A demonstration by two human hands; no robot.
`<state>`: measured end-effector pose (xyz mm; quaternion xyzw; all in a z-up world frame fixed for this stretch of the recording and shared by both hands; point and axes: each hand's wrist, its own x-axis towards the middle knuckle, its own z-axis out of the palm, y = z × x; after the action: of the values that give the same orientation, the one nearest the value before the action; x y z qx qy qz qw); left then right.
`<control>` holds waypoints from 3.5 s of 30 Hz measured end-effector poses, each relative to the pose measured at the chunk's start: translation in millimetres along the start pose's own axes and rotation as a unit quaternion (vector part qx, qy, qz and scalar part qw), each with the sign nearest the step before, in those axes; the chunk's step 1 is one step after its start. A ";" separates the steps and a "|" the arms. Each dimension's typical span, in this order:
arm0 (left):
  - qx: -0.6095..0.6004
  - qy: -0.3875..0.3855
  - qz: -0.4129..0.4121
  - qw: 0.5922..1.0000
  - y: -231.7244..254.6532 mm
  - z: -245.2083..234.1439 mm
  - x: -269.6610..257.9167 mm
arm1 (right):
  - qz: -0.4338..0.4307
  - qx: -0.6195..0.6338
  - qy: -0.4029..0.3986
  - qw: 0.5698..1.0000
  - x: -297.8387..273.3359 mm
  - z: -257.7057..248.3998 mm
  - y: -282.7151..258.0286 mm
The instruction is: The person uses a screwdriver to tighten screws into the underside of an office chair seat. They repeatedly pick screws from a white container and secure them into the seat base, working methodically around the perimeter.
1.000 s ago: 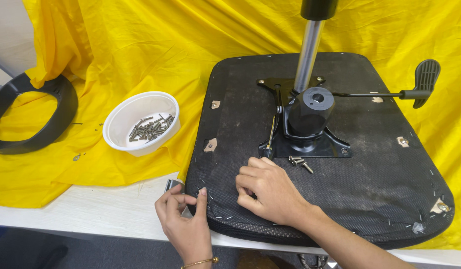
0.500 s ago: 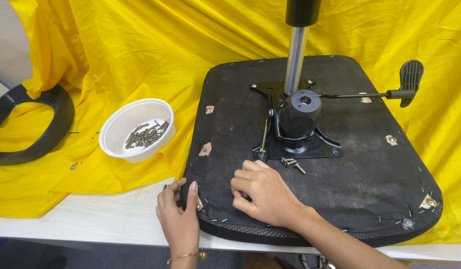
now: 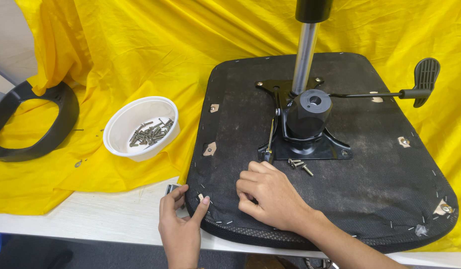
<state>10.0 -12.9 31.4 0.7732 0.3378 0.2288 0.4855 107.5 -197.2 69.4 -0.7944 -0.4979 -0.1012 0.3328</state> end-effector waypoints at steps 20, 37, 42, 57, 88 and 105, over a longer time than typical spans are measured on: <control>-0.046 -0.046 0.032 0.997 6.3 -14.6 8.7 | 0.015 -0.017 -0.004 1.000 4.7 -0.3 -3.6; 0.148 0.080 0.024 0.985 31.4 -3.4 -12.4 | 0.010 -0.066 -0.018 0.998 10.4 4.1 -5.1; 0.146 0.099 -0.023 0.984 32.7 3.1 -3.1 | 0.002 -0.064 -0.012 0.998 9.4 4.3 -4.7; -0.064 -0.098 0.036 0.992 -8.2 -23.1 15.7 | 0.003 -0.053 -0.023 0.998 7.8 2.7 -2.3; 0.109 0.028 0.042 0.993 20.2 3.4 5.3 | 0.008 -0.031 -0.025 0.999 6.9 0.6 -1.0; -0.114 -0.124 0.037 0.985 -18.5 -20.9 5.5 | -0.007 -0.040 -0.017 0.999 6.0 0.6 -1.4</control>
<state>-6.1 9.2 23.7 0.7469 0.2177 0.1865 0.5999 109.0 -192.1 72.5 -0.8053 -0.5046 -0.1100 0.2911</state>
